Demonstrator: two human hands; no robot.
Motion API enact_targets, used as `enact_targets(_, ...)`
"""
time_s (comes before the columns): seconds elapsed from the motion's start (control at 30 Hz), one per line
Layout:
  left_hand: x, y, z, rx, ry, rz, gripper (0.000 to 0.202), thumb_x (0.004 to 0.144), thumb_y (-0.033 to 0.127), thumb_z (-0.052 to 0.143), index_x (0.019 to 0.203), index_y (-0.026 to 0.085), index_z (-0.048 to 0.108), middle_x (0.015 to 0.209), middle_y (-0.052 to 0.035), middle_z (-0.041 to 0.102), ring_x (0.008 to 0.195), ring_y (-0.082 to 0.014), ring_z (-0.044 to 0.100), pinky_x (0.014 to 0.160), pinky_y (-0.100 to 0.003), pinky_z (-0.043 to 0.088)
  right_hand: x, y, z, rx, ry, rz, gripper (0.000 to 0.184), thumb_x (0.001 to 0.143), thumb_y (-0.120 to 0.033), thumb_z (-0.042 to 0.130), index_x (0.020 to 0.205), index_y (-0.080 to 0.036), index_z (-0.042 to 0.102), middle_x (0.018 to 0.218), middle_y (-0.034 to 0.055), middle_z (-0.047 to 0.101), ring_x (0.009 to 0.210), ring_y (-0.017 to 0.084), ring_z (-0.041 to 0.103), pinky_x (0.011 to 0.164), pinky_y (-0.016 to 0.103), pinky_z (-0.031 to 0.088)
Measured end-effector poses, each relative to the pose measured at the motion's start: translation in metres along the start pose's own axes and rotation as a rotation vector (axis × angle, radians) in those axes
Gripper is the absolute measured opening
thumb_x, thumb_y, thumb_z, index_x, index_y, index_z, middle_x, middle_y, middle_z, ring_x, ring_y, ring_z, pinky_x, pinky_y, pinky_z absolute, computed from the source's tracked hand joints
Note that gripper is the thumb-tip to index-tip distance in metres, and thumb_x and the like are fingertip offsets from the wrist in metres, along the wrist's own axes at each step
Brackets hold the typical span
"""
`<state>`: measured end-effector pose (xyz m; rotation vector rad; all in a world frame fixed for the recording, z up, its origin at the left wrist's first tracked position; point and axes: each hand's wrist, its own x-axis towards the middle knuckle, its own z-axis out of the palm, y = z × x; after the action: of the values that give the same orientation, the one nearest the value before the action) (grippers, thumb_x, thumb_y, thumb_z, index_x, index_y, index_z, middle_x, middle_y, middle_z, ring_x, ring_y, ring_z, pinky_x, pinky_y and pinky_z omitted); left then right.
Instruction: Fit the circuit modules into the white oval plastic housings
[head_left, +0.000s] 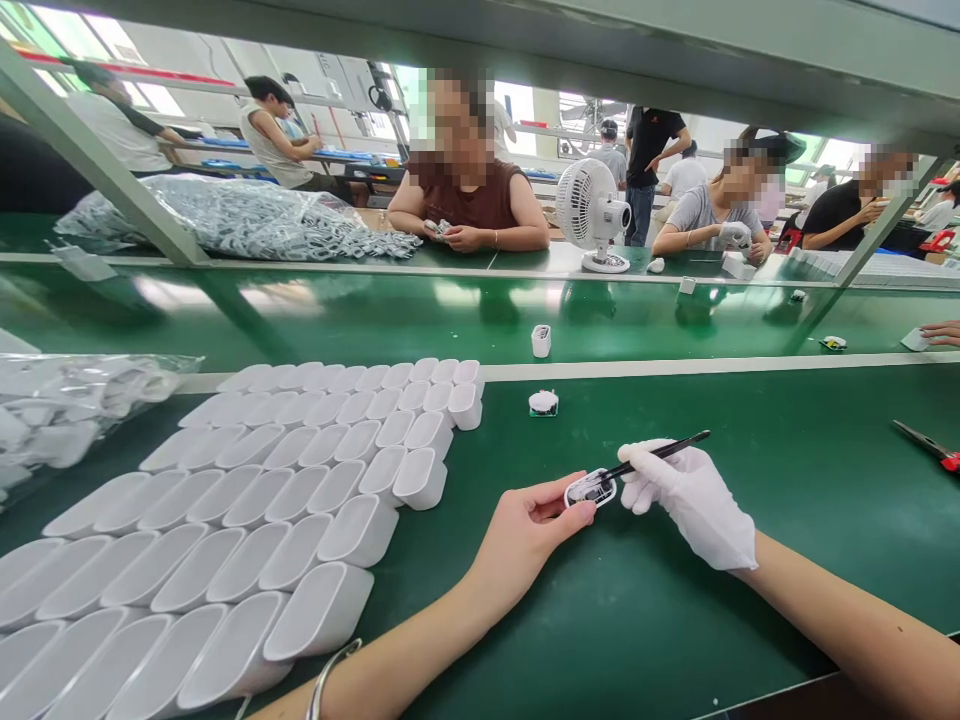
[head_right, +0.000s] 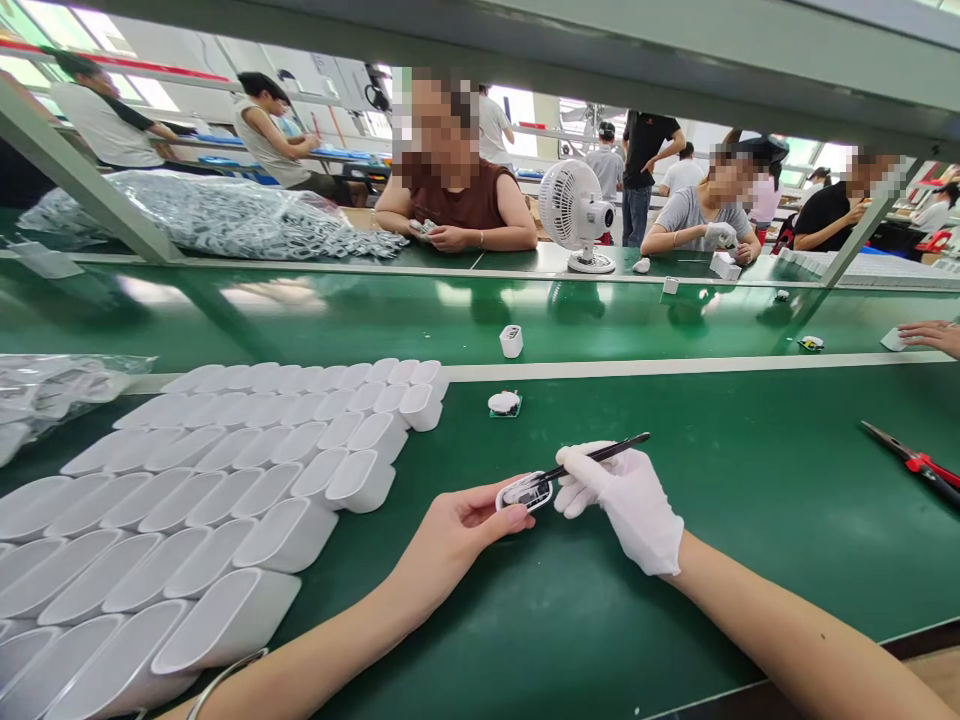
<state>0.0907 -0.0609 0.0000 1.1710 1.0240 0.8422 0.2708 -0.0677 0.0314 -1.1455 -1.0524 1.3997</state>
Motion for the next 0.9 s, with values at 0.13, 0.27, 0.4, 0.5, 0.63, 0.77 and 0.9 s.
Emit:
enact_targets(0.13, 0.002, 0.0, 0.0, 0.006, 0.012, 0.007, 0.045, 0.064, 0.04, 0.073, 0.102, 0.017, 0.071, 0.091, -0.0049, 0.072, 0.078, -0.021, 0.063, 0.078, -0.03, 0.05, -0.001, -0.003, -0.002, 0.036, 0.058, 0.025, 0.033, 0.069, -0.044, 0.072, 0.077, -0.012, 0.067, 0.055, 0.0025, 0.064, 0.048, 0.01, 0.056, 0.054, 0.024, 0.045)
enact_targets(0.27, 0.001, 0.0, 0.001, 0.015, -0.003, 0.014, 0.044, 0.064, 0.038, 0.073, 0.103, 0.017, 0.071, 0.089, -0.0046, 0.073, 0.077, -0.02, 0.063, 0.074, -0.028, 0.05, -0.002, 0.001, 0.002, 0.032, -0.039, 0.0, 0.031, 0.072, -0.043, 0.07, 0.077, -0.013, 0.066, 0.054, 0.0014, 0.063, 0.046, 0.009, 0.054, 0.052, 0.024, 0.043)
enact_targets(0.4, 0.0, 0.001, 0.001, 0.027, -0.001, 0.015, 0.044, 0.063, 0.037, 0.073, 0.103, 0.017, 0.071, 0.085, -0.0043, 0.073, 0.075, -0.0196, 0.063, 0.071, -0.026, 0.05, -0.002, 0.004, 0.004, 0.068, -0.035, 0.006, 0.031, 0.071, -0.043, 0.07, 0.078, -0.013, 0.066, 0.051, -0.0004, 0.06, 0.044, 0.008, 0.051, 0.049, 0.022, 0.039)
enact_targets(0.5, 0.001, 0.0, 0.001, 0.021, 0.007, 0.01, 0.045, 0.063, 0.037, 0.073, 0.103, 0.017, 0.071, 0.085, -0.0042, 0.073, 0.075, -0.0198, 0.063, 0.071, -0.027, 0.05, -0.001, 0.003, 0.004, 0.104, 0.003, 0.031, 0.034, 0.07, -0.044, 0.07, 0.081, -0.012, 0.066, 0.051, -0.0001, 0.06, 0.045, 0.008, 0.05, 0.049, 0.023, 0.038)
enact_targets(0.63, 0.0, 0.001, 0.001, 0.031, 0.004, 0.0, 0.045, 0.064, 0.036, 0.072, 0.104, 0.017, 0.07, 0.085, -0.0041, 0.072, 0.076, -0.0195, 0.063, 0.071, -0.026, 0.049, -0.002, 0.001, 0.005, 0.058, 0.016, 0.026, 0.033, 0.071, -0.045, 0.069, 0.078, -0.012, 0.066, 0.051, -0.0002, 0.059, 0.044, 0.008, 0.049, 0.049, 0.024, 0.038)
enact_targets(0.77, -0.001, 0.002, 0.001, 0.036, 0.004, -0.005, 0.045, 0.064, 0.037, 0.072, 0.104, 0.017, 0.07, 0.084, -0.0037, 0.072, 0.075, -0.0188, 0.062, 0.071, -0.026, 0.049, -0.003, 0.005, 0.008, 0.042, 0.01, 0.011, 0.03, 0.071, -0.043, 0.07, 0.075, -0.013, 0.065, 0.051, -0.0008, 0.059, 0.045, 0.008, 0.05, 0.051, 0.024, 0.039)
enact_targets(0.9, 0.0, 0.002, 0.001, 0.021, 0.008, -0.001, 0.044, 0.064, 0.037, 0.072, 0.103, 0.017, 0.071, 0.085, -0.0033, 0.072, 0.074, -0.018, 0.061, 0.072, -0.026, 0.049, -0.003, 0.007, 0.007, 0.051, -0.01, -0.007, 0.029, 0.072, -0.042, 0.069, 0.076, -0.014, 0.065, 0.052, -0.0009, 0.059, 0.046, 0.008, 0.05, 0.05, 0.023, 0.038)
